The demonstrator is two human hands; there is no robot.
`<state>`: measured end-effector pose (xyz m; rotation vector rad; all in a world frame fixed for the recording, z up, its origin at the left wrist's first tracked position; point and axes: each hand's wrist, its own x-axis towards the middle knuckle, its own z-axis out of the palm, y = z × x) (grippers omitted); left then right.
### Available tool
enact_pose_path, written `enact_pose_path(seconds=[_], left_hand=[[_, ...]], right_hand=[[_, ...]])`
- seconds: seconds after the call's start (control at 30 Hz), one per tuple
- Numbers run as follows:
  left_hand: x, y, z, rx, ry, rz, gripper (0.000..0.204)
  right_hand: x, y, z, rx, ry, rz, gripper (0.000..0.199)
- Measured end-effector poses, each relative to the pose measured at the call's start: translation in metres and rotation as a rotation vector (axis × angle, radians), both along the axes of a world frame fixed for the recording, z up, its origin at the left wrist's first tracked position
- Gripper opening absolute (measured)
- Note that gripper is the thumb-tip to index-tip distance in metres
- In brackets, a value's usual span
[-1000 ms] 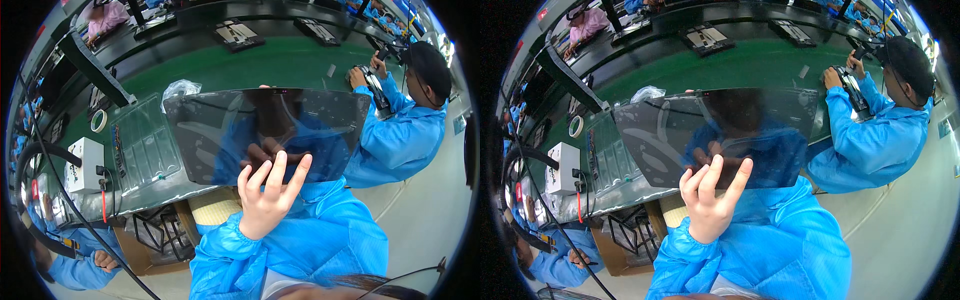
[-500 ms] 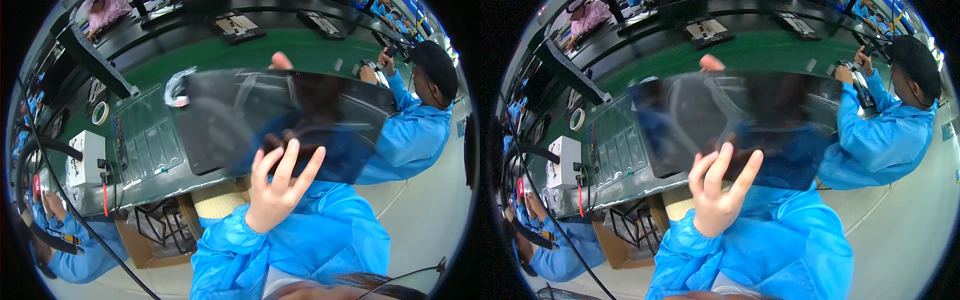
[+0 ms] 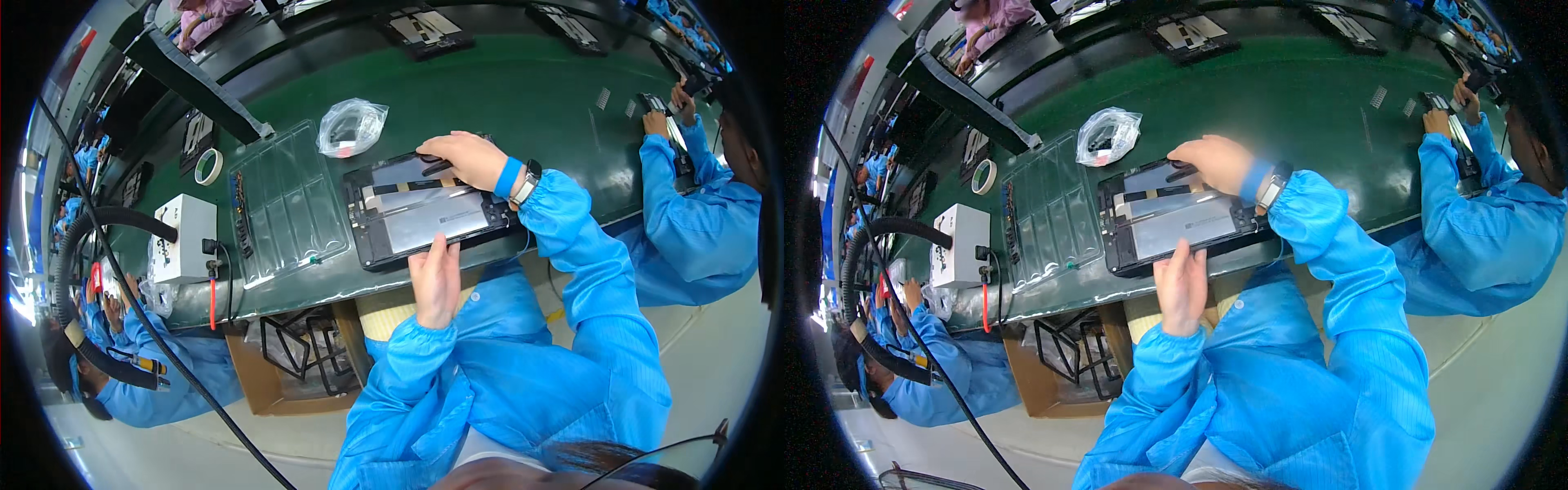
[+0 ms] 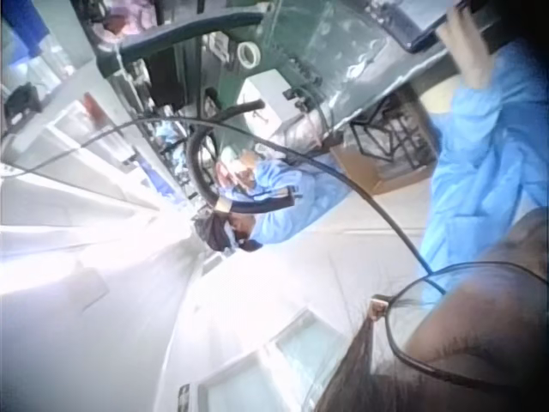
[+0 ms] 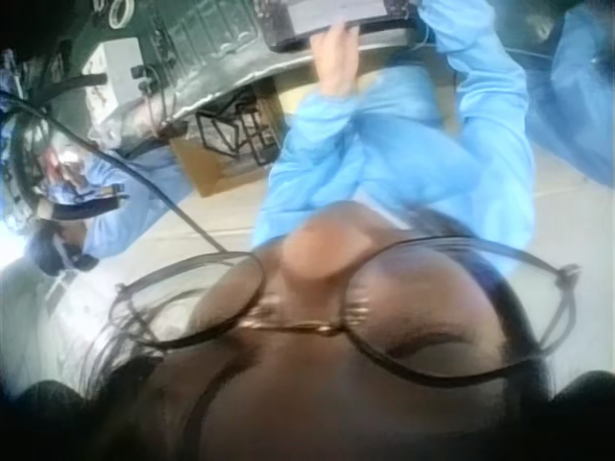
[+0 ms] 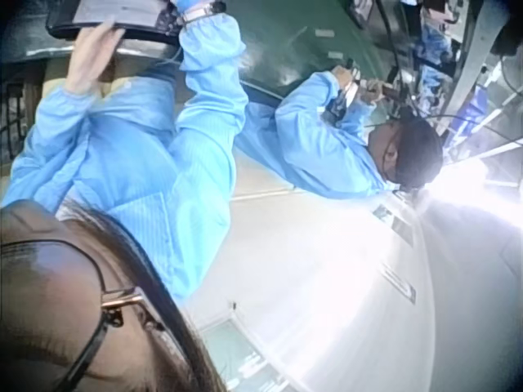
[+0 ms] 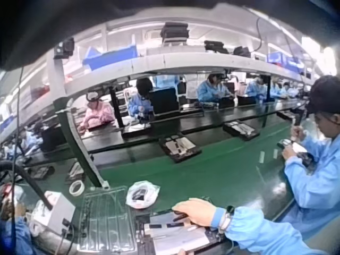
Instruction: The person assembles tablet devices along an assembly line by picking small components from a plastic bag using tweezers, inserting and pressing them into tablet frames, and placing the tablets onto a conveyor belt.
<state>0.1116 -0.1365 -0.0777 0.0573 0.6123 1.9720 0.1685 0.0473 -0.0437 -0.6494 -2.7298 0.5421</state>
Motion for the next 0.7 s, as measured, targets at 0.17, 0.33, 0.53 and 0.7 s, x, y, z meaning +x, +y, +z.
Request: enact_pose_path(seconds=[0.17, 0.33, 0.53, 0.7], left_hand=[[-0.071, -0.04, 0.028, -0.322, 0.753, -0.84, 0.032], [-0.11, -0.078, 0.024, -0.681, 1.26, -0.098, 0.029], [-0.092, -0.058, 0.022, -0.643, 1.216, -0.244, 0.034], [-0.067, -0.045, 0.045, -0.273, 1.138, -0.219, 0.04]], right_hand=[[0.019, 0.007, -0.005, 0.303, 0.17, 0.051, 0.046], [0.085, -0.034, 0.023, -0.103, 0.328, -0.474, 0.035], [0.105, -0.066, -0.024, -0.235, 0.357, -0.592, 0.048], [0.154, -0.074, -0.012, -1.078, 1.024, -0.72, 0.045]])
